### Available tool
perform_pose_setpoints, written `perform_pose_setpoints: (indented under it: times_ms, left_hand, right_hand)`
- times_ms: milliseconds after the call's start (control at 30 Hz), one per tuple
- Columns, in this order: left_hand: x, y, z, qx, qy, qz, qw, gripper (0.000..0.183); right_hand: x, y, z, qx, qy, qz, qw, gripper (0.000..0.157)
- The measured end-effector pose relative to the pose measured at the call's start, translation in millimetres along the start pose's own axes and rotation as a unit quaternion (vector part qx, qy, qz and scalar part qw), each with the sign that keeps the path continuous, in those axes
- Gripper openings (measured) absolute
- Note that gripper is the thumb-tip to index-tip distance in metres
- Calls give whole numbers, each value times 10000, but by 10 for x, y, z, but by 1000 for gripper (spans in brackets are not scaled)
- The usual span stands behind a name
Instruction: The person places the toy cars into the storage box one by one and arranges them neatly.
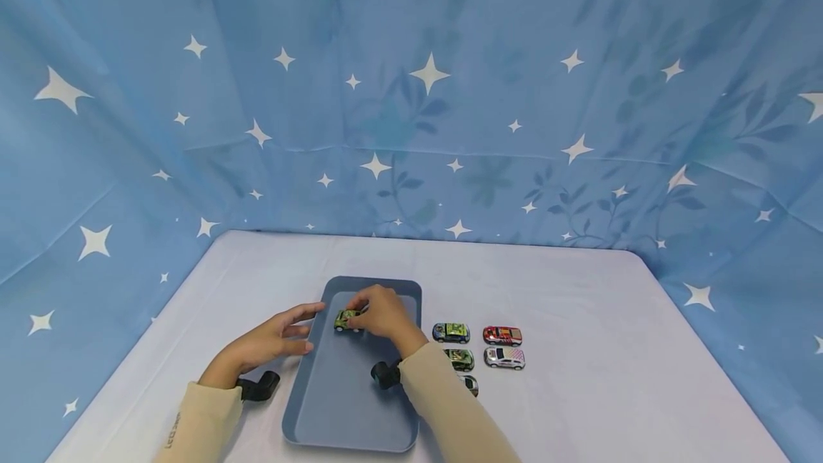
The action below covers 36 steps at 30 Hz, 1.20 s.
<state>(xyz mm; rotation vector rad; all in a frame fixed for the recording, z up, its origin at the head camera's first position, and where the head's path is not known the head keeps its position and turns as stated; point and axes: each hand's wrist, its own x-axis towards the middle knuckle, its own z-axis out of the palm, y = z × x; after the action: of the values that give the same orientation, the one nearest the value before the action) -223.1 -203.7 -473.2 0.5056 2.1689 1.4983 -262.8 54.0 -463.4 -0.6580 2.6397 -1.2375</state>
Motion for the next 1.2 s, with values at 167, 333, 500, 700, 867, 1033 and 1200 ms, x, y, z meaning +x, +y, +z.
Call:
perform_pose_setpoints:
  times_ms: [167,333,500,700,867,1033,1200]
  left_hand:
    - [-11,-13,-5,-22,-13,-16,10000,78]
    - [-10,-20,1,-34,14,-42,10000,78]
    - [-10,-20,2,-60,39,-58,10000,78]
    - [-12,-19,-2,-88,41,-52,9999,79]
    - [2,-21,-5,-95,24,-10,10000,78]
    - [11,-21,-2,-125,-2,-8,9999,78]
    - [9,-21,4,-115,27,-42,9999,78]
  right_hand:
    - [50,-10,82,-172,8,-23,9998,18]
    - [89,-9,142,-311,73,10,9995,17]
    - [109,-24,171,-292,69,87,9995,18]
    - [119,-60,186,-318,15,190,9993,18]
    - [132,-64,198,-304,14,267,9992,17]
    - [127,-54,201,-318,29,272,9991,18]
    - [112,-56,170,-270,-36,259,9993,26]
